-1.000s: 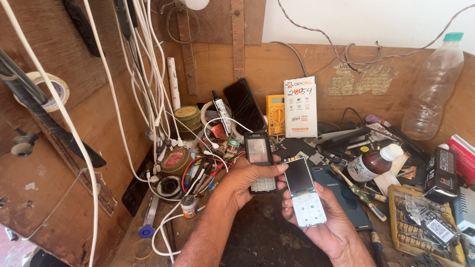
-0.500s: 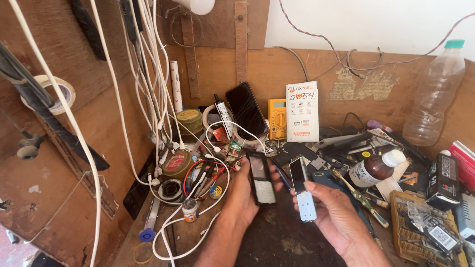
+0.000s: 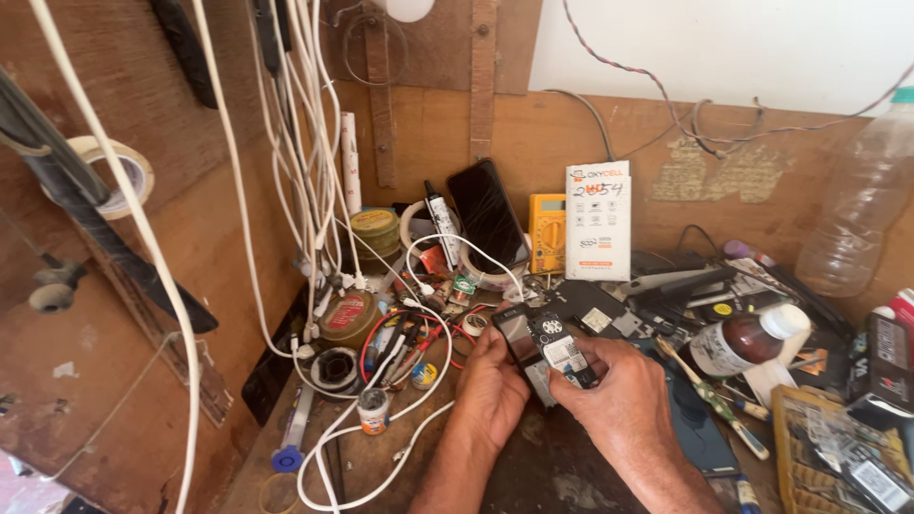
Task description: The person holds a small electronic device and uses a screwdriver to remove screws from its back cover. They then open the device, inspect the internal components, and use a small tool to adjust or clean parts inside.
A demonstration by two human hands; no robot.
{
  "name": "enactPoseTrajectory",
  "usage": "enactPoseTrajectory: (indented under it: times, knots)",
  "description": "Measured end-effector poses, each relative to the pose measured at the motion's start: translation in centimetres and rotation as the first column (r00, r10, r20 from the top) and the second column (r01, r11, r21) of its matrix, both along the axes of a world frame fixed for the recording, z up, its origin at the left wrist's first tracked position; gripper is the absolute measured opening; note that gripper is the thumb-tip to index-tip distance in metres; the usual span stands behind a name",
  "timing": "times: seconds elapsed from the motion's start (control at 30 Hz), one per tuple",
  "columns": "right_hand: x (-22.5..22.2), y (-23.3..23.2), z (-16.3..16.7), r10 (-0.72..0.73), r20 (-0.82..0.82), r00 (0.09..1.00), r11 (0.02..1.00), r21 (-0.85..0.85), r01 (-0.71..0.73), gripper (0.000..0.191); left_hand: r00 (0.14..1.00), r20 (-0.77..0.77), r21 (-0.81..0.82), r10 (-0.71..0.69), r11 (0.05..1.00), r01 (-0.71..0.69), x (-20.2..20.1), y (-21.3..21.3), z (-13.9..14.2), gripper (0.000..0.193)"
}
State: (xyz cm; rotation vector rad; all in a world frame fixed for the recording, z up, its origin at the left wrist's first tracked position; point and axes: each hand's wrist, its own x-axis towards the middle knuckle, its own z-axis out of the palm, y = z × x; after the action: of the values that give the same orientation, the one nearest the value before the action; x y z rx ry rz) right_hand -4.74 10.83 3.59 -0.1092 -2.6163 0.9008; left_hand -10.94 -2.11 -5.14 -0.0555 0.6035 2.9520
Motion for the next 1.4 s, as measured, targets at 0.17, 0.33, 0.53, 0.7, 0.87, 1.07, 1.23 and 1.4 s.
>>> enactPoseTrajectory:
  times: [0.17, 0.33, 0.53, 0.7, 0.87, 1.07, 1.23, 1.4]
  knots:
    - [-0.3, -0.7, 0.2, 0.099, -0.072, 0.992, 0.994, 0.057, -0.095, 0.046, 1.0, 0.015, 0.017, 0.005, 1.0, -0.005, 0.5, 0.1, 0.5, 0.04]
    - [-0.8, -0.9, -0.3, 0.153, -0.142, 0.978, 0.986, 0.084, -0.142, 0.046, 1.0, -0.011, -0.009, 0.011, 1.0, -0.011, 0.9, 0.0, 1.0, 0.041]
    - [-1.0, -1.3, -0.4, 0.176, -0.148, 0.973, 0.979, 0.131, -0.158, 0.052, 1.0, -0.016, -0.004, 0.013, 1.0, -0.014, 1.2, 0.1, 1.4, 0.041]
    - [-1.3, -1.6, -0.5, 0.171, -0.105, 0.98, 0.976, 0.156, -0.153, 0.051, 1.0, -0.02, -0.031, 0.012, 0.999, -0.013, 1.4, -0.1, 1.7, 0.041]
    - [-1.4, -1.6, -0.7, 0.172, -0.074, 0.982, 0.975, 0.159, -0.158, 0.051, 1.0, -0.006, -0.046, 0.012, 0.999, -0.012, 1.7, -0.2, 2.1, 0.042]
    - [-1.6, -1.7, -0.7, 0.176, -0.109, 0.978, 0.967, 0.203, -0.151, 0.051, 1.0, 0.015, -0.036, -0.01, 0.999, 0.011, 1.7, -0.3, 2.2, 0.042]
    - [-1.6, -2.0, -0.2, 0.168, -0.078, 0.983, 0.964, 0.22, -0.147, 0.055, 1.0, 0.015, -0.029, -0.008, 1.0, 0.009, 1.5, -0.2, 1.9, 0.04]
    - [-1.6, -2.1, 0.5, 0.181, -0.024, 0.983, 0.959, 0.224, -0.171, 0.057, 0.999, 0.04, -0.018, -0.005, 1.0, 0.006, 1.3, -0.1, 1.6, 0.039]
